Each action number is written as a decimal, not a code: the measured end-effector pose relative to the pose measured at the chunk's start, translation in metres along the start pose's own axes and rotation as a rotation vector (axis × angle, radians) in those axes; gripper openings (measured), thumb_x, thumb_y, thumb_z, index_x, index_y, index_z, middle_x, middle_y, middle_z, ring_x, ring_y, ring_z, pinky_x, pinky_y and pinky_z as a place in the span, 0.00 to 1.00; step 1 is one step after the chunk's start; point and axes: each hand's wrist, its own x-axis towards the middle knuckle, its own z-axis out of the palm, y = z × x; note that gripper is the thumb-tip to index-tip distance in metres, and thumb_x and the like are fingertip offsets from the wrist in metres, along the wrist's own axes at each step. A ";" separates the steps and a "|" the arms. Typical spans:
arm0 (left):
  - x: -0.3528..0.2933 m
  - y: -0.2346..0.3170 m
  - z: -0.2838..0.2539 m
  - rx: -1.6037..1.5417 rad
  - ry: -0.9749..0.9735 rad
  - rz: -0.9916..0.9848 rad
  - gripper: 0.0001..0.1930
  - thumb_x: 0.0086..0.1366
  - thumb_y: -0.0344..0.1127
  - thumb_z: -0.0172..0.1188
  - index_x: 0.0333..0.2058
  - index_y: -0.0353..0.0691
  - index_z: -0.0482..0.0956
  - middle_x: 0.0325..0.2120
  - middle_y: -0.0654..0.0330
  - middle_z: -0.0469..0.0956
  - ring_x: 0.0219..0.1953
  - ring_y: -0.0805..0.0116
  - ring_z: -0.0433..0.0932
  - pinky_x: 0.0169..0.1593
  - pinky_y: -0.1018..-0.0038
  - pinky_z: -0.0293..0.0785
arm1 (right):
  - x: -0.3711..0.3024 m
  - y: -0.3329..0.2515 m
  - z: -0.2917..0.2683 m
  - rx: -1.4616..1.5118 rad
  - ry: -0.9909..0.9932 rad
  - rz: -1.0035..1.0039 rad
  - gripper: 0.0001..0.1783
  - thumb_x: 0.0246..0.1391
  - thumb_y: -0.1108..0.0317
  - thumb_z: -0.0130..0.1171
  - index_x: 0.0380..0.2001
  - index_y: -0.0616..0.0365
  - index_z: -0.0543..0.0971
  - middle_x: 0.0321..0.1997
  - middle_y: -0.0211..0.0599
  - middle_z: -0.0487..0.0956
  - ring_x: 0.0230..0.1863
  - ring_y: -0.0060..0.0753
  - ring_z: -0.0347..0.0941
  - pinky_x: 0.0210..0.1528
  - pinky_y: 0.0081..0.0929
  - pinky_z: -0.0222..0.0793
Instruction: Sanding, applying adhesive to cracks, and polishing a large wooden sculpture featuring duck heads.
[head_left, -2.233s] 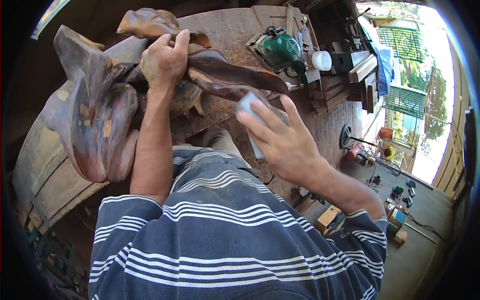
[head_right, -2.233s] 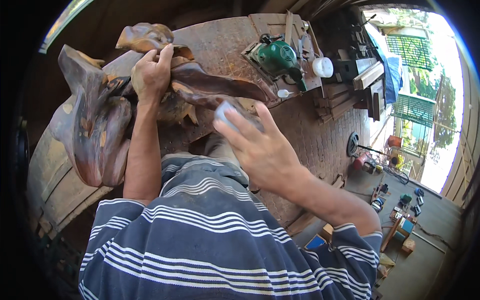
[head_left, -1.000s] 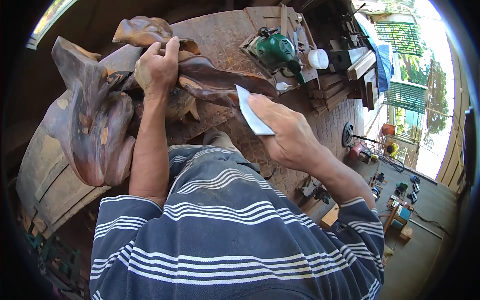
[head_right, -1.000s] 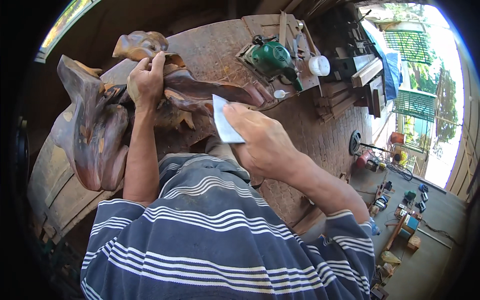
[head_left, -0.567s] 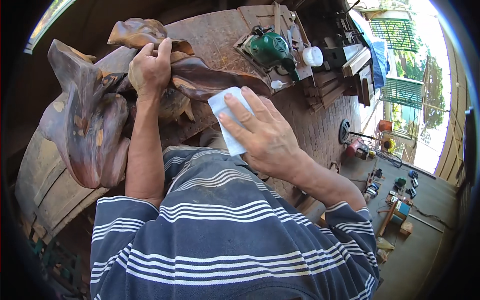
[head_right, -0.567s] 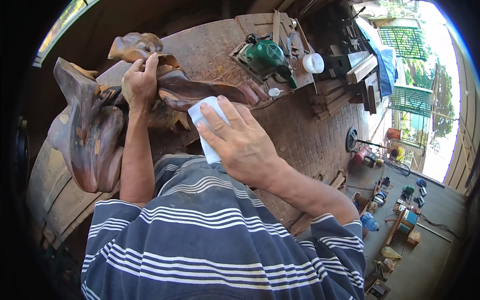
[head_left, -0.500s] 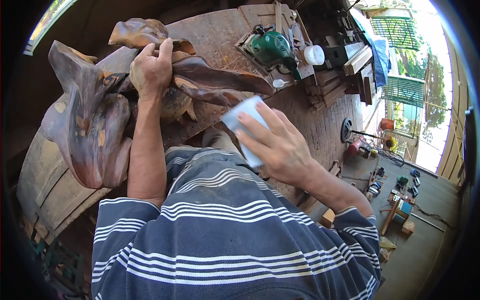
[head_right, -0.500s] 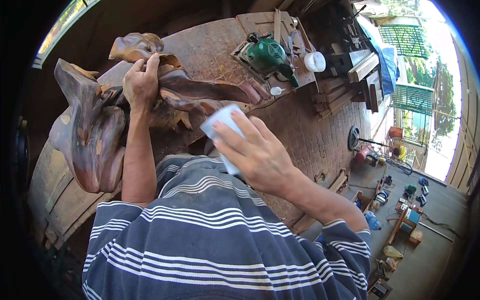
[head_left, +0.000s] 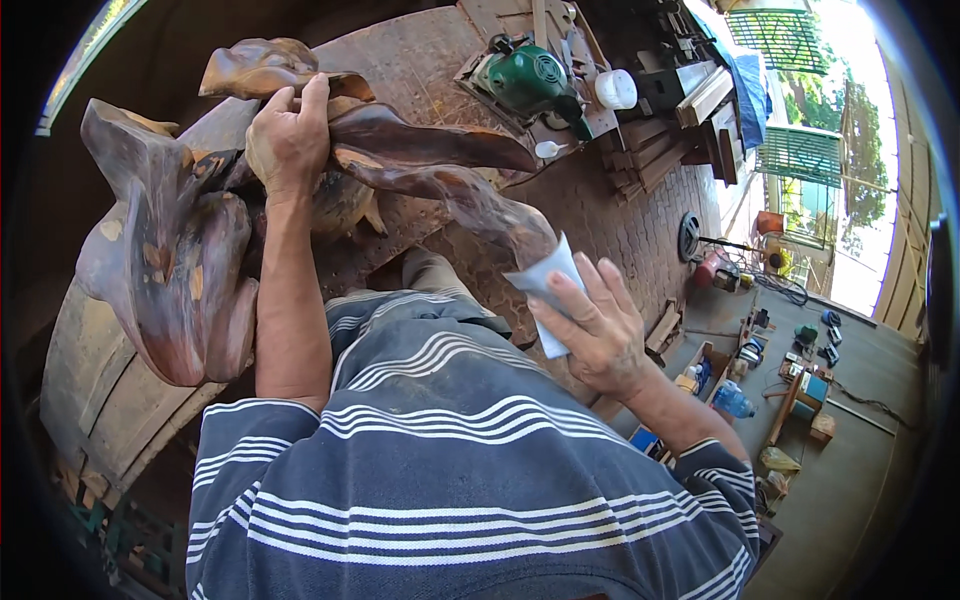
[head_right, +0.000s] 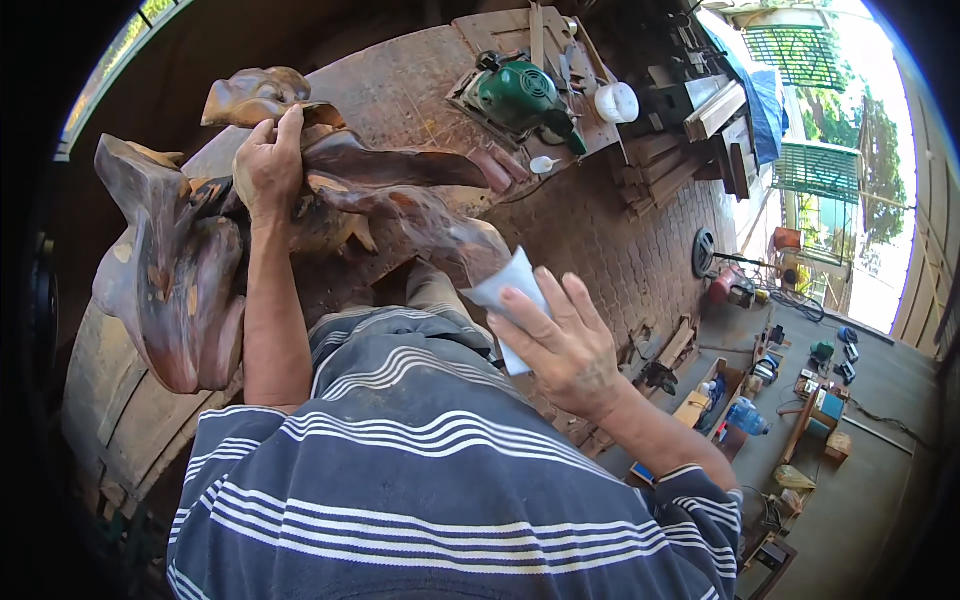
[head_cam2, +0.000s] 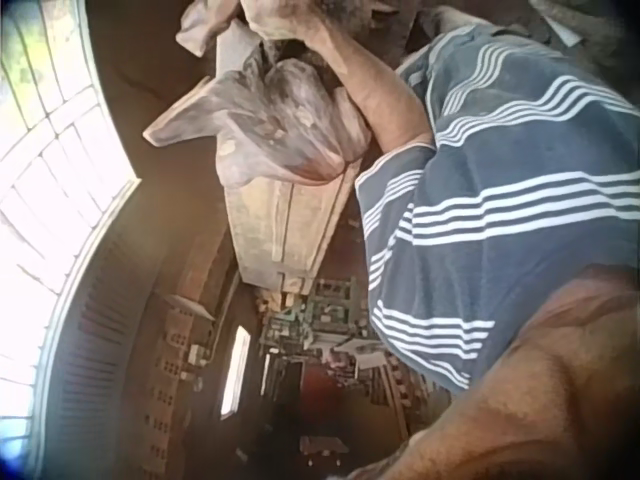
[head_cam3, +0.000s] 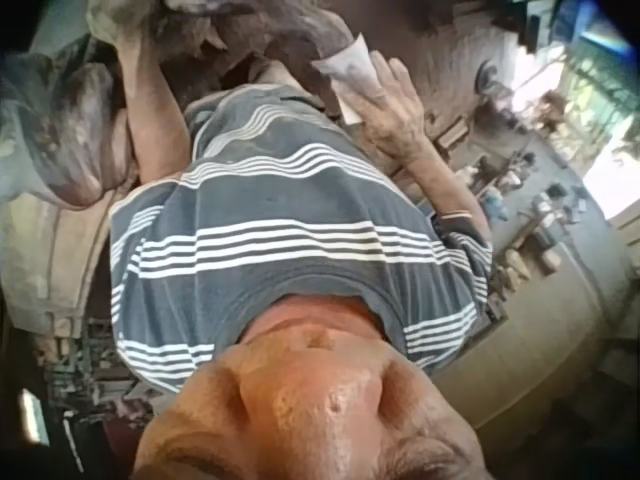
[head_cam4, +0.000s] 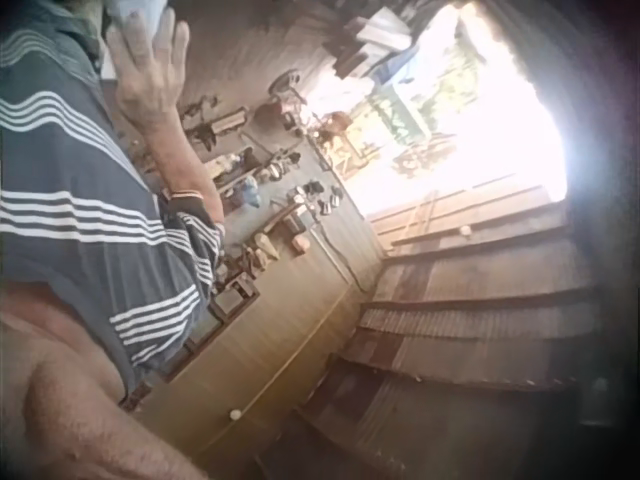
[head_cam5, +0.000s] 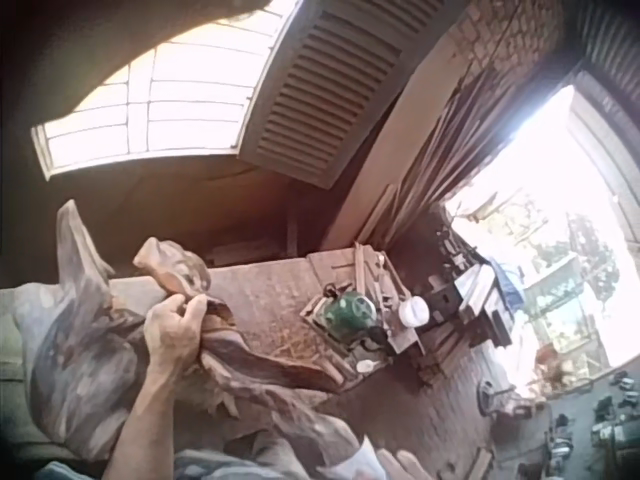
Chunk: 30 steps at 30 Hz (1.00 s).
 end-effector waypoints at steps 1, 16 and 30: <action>0.000 0.001 0.001 -0.002 0.008 0.002 0.28 0.69 0.62 0.64 0.36 0.37 0.90 0.34 0.42 0.88 0.41 0.39 0.87 0.49 0.52 0.80 | -0.018 -0.002 0.006 0.108 0.062 0.084 0.23 0.54 0.70 0.67 0.55 0.58 0.89 0.74 0.44 0.77 0.71 0.57 0.76 0.74 0.61 0.67; 0.004 0.002 0.008 -0.107 0.026 0.107 0.26 0.73 0.55 0.64 0.35 0.30 0.87 0.25 0.50 0.84 0.30 0.63 0.80 0.42 0.61 0.76 | 0.035 -0.007 0.066 1.695 0.462 0.584 0.33 0.80 0.63 0.52 0.80 0.67 0.64 0.41 0.18 0.73 0.41 0.12 0.62 0.46 0.14 0.58; -0.001 -0.008 0.011 -0.092 0.060 0.103 0.29 0.73 0.58 0.62 0.33 0.30 0.86 0.25 0.41 0.82 0.28 0.52 0.79 0.41 0.55 0.75 | 0.083 0.011 0.022 0.276 0.225 0.009 0.29 0.54 0.74 0.66 0.62 0.58 0.83 0.74 0.53 0.76 0.76 0.64 0.70 0.77 0.58 0.65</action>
